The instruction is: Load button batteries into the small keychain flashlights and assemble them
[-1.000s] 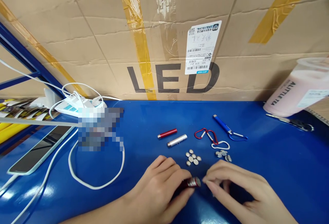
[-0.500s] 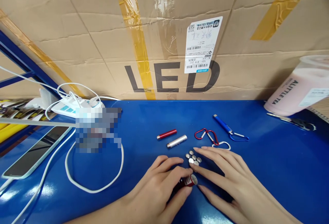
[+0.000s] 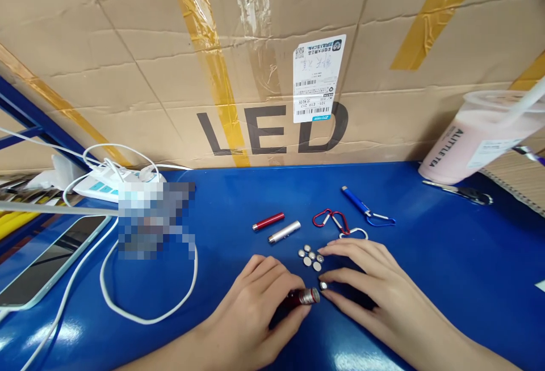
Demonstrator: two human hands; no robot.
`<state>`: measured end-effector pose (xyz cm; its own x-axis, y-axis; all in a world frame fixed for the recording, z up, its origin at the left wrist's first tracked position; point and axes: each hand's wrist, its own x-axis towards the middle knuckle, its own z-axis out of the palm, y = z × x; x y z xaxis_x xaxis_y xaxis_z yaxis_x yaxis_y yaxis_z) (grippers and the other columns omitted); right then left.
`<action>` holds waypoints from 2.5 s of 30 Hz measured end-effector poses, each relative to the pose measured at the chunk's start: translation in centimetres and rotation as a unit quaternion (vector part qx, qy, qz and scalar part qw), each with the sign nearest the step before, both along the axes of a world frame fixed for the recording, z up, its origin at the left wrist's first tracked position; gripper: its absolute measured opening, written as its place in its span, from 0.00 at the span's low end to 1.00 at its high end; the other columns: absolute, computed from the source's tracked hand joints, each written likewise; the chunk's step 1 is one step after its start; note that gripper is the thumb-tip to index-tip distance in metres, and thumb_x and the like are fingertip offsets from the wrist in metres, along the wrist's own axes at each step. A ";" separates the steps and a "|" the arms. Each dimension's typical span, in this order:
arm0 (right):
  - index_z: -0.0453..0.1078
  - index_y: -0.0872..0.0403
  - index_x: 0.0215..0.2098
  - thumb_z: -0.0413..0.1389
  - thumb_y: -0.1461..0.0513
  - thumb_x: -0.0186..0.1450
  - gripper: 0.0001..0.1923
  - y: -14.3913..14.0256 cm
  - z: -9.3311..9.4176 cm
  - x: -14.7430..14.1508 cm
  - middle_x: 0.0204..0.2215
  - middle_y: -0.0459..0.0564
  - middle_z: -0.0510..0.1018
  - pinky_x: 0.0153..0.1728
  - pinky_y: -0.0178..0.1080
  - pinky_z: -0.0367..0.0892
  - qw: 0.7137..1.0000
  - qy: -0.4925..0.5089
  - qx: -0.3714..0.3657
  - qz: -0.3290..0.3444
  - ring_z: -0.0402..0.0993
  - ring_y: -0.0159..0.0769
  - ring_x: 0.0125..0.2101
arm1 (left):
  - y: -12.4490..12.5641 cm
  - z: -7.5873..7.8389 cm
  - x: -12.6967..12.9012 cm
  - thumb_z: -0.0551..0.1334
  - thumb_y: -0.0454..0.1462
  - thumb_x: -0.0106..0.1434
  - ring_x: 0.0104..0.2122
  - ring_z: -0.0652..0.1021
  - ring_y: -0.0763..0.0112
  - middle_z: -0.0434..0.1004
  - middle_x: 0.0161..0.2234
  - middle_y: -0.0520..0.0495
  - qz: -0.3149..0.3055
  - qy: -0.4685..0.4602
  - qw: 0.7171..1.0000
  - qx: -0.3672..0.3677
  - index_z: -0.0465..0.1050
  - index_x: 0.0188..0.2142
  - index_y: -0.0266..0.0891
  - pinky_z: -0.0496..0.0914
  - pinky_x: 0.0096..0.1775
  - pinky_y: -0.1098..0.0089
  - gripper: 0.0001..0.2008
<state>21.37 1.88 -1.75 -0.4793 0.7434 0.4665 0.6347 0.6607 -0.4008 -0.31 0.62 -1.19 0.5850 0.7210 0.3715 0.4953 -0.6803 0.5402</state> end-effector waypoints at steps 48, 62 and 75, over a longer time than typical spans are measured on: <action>0.75 0.50 0.36 0.58 0.63 0.59 0.06 -0.3 0.8 -0.5 0.31 0.48 0.80 0.26 0.28 0.74 0.962 0.219 -0.161 -0.014 0.76 0.31 0.25 | -0.1 -0.3 -0.2 0.47 0.37 0.71 0.27 0.68 0.71 0.72 0.31 0.50 -0.001 0.011 0.999 0.037 0.61 0.40 0.39 0.60 0.34 0.69 0.07; 0.79 0.48 0.32 0.68 0.57 0.47 0.13 1.0 1.1 -0.2 0.29 0.49 0.83 0.31 0.33 0.77 0.763 0.447 -0.460 -0.084 0.80 0.40 0.32 | 0.1 -0.2 0.1 0.49 0.35 0.69 0.25 0.67 0.71 0.69 0.27 0.50 -0.010 0.014 0.999 0.043 0.63 0.39 0.39 0.60 0.29 0.71 0.06; 0.77 0.50 0.31 0.62 0.65 0.54 0.06 0.2 0.6 -0.2 0.31 0.47 0.80 0.25 0.29 0.75 0.907 0.337 -0.246 -0.057 0.75 0.29 0.22 | 0.0 0.0 -0.1 0.50 0.34 0.69 0.26 0.68 0.70 0.71 0.29 0.49 -0.013 0.024 0.999 0.025 0.62 0.41 0.39 0.62 0.32 0.70 0.05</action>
